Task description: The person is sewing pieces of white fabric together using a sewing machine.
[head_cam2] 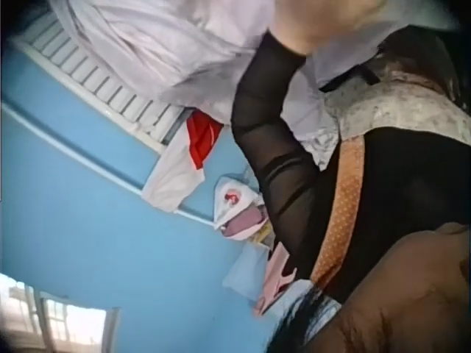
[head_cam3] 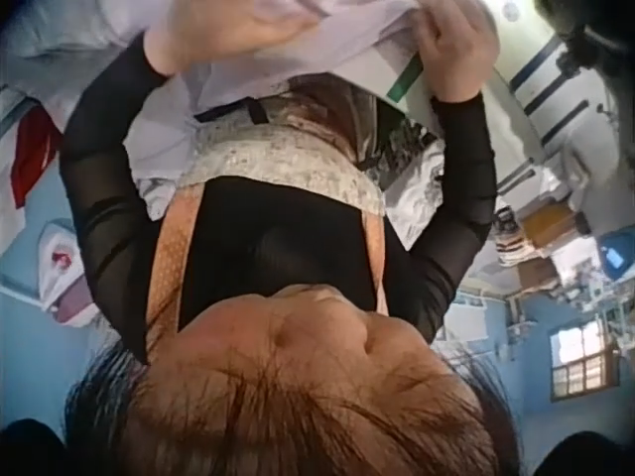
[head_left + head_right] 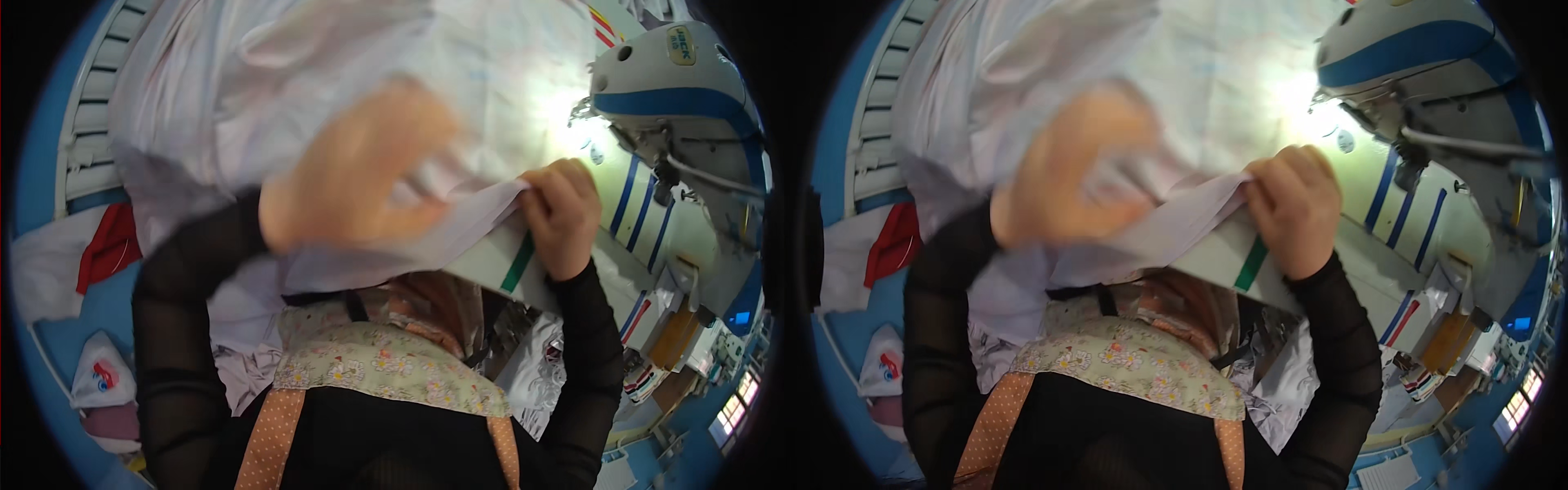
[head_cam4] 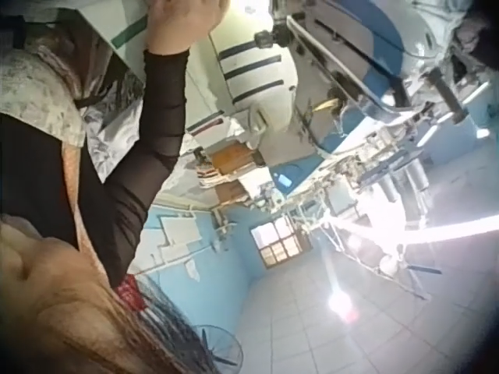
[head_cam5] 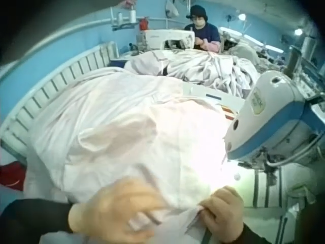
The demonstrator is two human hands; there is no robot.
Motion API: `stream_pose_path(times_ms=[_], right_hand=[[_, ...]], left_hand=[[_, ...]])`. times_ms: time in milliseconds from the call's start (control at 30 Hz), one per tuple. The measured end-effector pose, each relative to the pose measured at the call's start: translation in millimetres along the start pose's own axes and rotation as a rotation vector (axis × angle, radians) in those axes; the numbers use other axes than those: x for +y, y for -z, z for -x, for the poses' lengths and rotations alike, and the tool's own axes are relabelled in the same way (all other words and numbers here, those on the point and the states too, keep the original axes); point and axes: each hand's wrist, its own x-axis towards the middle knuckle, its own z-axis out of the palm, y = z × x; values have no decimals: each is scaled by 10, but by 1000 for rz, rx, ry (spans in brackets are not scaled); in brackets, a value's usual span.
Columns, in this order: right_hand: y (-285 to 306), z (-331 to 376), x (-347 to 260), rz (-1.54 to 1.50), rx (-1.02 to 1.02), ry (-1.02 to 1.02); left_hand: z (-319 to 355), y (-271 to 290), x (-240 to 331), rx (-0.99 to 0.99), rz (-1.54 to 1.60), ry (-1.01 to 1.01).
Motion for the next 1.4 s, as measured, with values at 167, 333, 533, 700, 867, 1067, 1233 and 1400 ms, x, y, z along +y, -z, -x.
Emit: stream_pose_path(times_ms=[167,333,533,700,867,1067,1233,1400], right_hand=[[-187,-114,-122,15,45,120],[-278,-109,-122,78,38,104],[-275,-226,-273,122,-187,169],[-491,-264,-942,111,-326,450],[-885,-158,-1599,90,-389,579],[-1465,46,-2107,125,-542,704],[-1863,167,-2308,94,-549,715],[-1960,99,-2456,42,-521,648]], left_hand=[[2091,-188,912,4,-162,476],[3231,-525,900,182,-191,1028],[3389,198,1031,454,317,1184],[3323,925,1314,443,297,1165],[3681,692,1221,239,-507,879],[4056,184,1035,490,-518,988],[4091,-62,974,639,-14,1230],[4202,-185,836,615,-523,977]])
